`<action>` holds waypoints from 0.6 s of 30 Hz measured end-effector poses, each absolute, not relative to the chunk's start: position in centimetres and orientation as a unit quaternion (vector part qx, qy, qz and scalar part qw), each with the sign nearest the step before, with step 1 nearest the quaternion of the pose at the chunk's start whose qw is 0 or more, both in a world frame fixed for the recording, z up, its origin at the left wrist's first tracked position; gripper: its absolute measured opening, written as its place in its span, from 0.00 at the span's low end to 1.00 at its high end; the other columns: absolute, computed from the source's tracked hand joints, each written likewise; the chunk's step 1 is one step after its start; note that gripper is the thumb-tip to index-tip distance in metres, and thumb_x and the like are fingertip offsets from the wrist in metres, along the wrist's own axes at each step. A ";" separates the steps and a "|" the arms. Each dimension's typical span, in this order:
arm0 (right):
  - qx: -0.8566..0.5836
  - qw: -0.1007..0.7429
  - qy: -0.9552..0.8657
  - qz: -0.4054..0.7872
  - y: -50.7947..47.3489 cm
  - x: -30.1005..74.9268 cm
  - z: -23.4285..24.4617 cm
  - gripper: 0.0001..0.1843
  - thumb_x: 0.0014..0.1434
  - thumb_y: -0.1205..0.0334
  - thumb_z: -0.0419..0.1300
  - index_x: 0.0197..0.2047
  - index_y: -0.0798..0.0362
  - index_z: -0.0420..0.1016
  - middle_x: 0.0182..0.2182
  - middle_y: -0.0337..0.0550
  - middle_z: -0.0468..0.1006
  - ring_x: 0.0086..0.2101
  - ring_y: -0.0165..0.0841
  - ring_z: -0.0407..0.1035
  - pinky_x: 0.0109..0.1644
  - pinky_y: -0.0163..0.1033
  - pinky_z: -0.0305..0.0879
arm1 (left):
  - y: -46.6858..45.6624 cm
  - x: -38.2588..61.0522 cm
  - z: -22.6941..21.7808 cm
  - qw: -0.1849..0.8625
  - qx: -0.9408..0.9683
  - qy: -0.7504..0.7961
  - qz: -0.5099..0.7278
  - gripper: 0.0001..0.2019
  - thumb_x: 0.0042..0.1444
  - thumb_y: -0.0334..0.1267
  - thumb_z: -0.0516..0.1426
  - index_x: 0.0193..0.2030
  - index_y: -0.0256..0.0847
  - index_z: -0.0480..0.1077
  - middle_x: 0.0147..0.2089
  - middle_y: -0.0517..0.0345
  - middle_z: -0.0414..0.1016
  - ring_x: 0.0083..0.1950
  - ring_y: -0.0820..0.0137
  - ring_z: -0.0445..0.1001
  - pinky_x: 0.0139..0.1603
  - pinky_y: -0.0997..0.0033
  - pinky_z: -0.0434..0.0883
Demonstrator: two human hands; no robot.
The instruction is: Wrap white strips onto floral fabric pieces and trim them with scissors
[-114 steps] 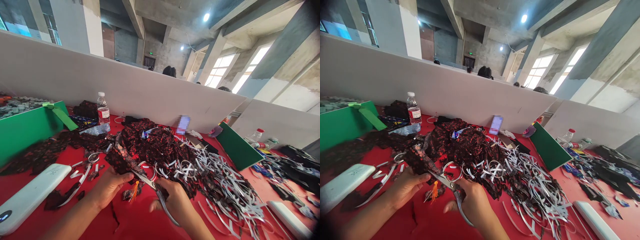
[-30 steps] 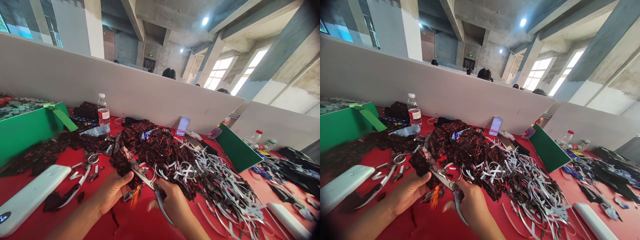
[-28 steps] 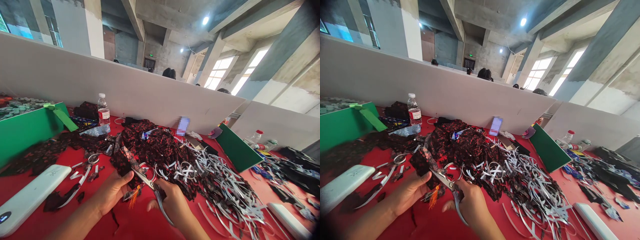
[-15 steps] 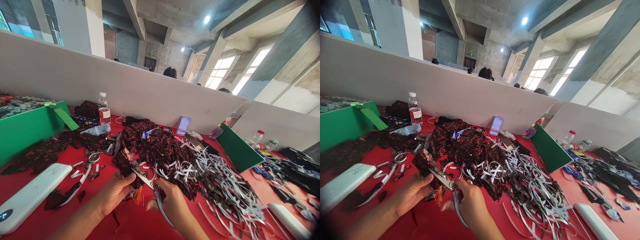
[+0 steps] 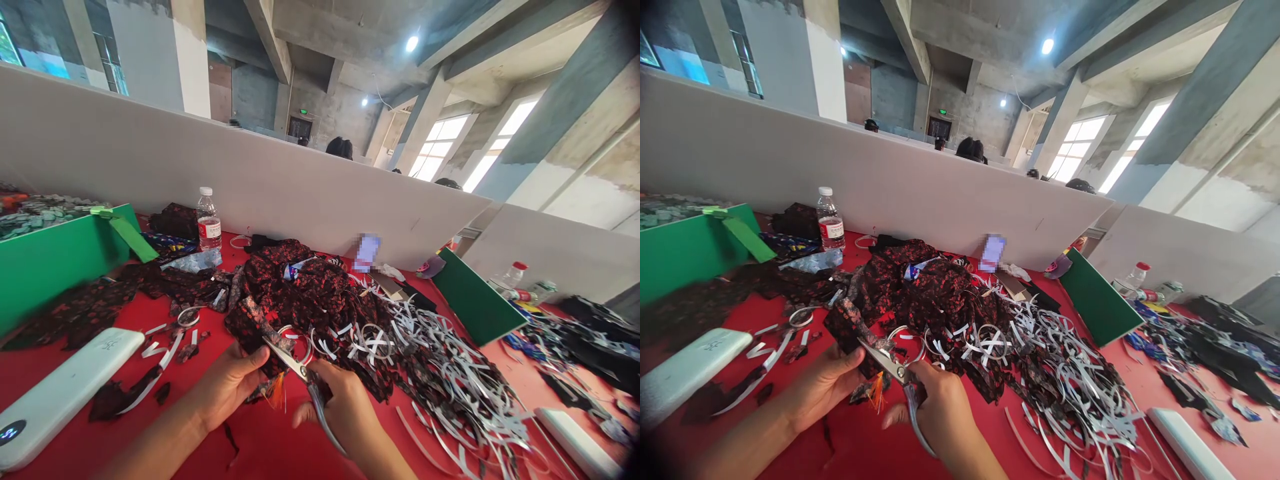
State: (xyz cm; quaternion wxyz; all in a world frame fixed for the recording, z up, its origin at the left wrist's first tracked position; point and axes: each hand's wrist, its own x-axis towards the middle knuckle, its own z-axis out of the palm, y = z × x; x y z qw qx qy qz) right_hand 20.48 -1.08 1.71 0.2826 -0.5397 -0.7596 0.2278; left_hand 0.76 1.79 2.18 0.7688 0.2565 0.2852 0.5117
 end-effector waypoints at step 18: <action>-0.536 0.285 -0.756 0.245 -1.3 20.5 1.5 0.21 0.45 0.44 0.66 0.33 0.54 0.73 0.19 0.32 0.63 0.22 0.26 0.50 0.24 0.30 0.47 | 1.4 1.2 2.3 0.781 0.283 0.265 0.491 0.11 0.39 0.37 0.69 0.31 0.37 0.78 0.34 0.55 0.82 0.37 0.66 0.79 0.43 0.70 0.73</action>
